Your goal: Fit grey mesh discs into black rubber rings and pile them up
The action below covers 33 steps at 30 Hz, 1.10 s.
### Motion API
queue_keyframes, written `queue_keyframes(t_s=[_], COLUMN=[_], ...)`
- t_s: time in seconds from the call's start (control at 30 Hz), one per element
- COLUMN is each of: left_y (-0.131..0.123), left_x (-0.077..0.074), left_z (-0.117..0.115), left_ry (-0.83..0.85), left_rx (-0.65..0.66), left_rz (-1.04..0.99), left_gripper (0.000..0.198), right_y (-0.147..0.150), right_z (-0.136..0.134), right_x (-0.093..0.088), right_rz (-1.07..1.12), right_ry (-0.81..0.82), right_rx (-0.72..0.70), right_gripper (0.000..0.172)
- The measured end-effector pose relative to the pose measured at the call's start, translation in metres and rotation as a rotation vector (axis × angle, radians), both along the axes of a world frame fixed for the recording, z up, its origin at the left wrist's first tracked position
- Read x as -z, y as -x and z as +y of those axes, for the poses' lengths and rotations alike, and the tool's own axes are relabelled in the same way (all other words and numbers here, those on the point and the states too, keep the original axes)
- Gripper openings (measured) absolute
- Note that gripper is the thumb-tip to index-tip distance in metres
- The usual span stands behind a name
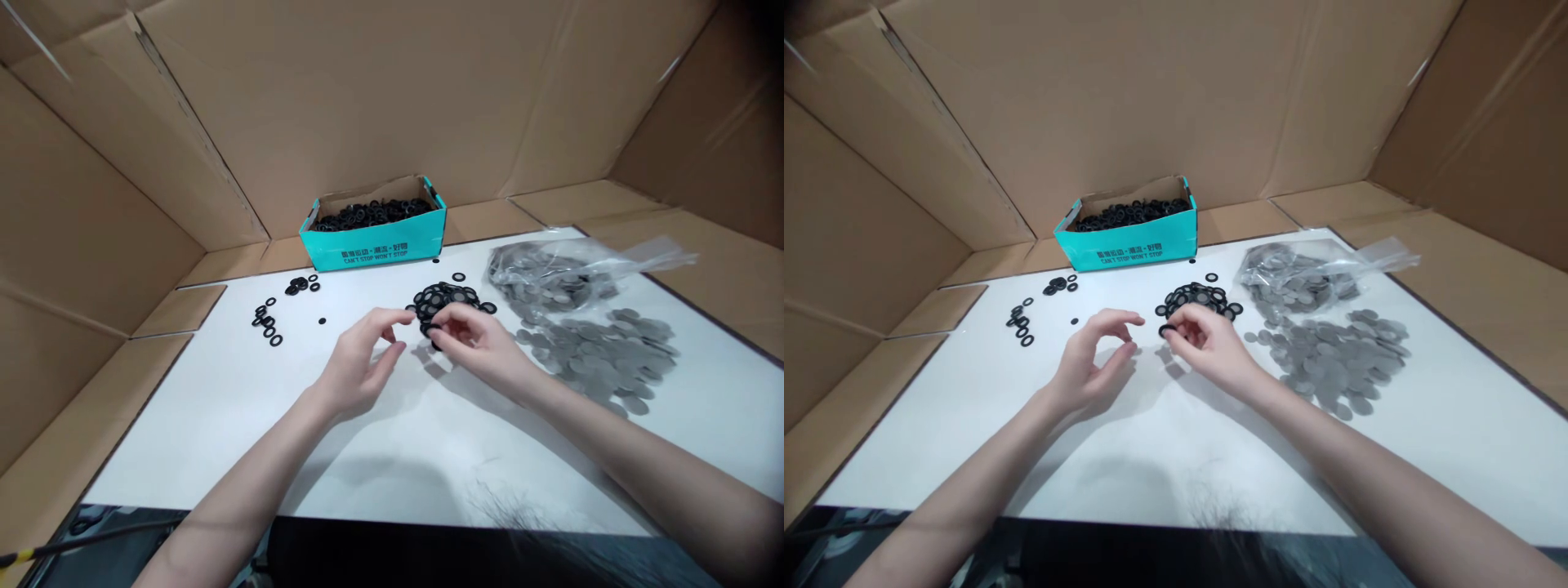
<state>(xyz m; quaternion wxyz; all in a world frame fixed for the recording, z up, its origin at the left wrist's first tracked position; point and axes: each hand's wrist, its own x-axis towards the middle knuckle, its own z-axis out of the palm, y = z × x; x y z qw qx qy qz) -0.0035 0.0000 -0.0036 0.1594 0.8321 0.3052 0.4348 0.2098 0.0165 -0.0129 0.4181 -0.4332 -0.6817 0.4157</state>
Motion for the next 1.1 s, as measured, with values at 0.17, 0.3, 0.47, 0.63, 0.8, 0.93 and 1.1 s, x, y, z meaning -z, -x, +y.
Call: queue_keyframes(t_s=[0.17, 0.3, 0.47, 0.63, 0.8, 0.93, 1.1], left_y=[0.011, 0.015, 0.017, 0.016, 0.023, 0.05, 0.093], left_x=[-0.001, -0.001, -0.002, -0.001, -0.006, -0.012, -0.021], left_z=[0.01, 0.015, 0.017, 0.016, 0.021, 0.036, 0.047], left_ry=[-0.096, -0.092, -0.095, -0.068, -0.056, -0.067, 0.205], left_rx=[-0.191, -0.254, -0.262, -0.286, -0.402, -0.612, -0.987], left_rz=[-0.044, -0.067, -0.073, -0.063, -0.04, 0.08, 0.427], left_gripper=[0.035, 0.034, 0.033, 0.032, 0.03, 0.03, 0.029], right_y=[-0.014, -0.021, -0.022, -0.024, -0.023, -0.022, -0.026], right_z=[0.014, 0.018, 0.021, 0.026, 0.027, 0.022, 0.019], right_x=[-0.003, -0.003, 0.002, 0.011, 0.012, 0.004, -0.012], right_rz=[-0.175, -0.227, -0.357, -0.432, -0.451, -0.409, -0.377], right_ry=[-0.346, -0.354, -0.449, -0.56, -0.573, -0.61, -0.632], right_rx=[0.332, 0.362, 0.184, 0.227, 0.309, 0.335, 0.413], right_gripper=[0.01, 0.012, 0.008, 0.014, 0.015, 0.017, 0.026])
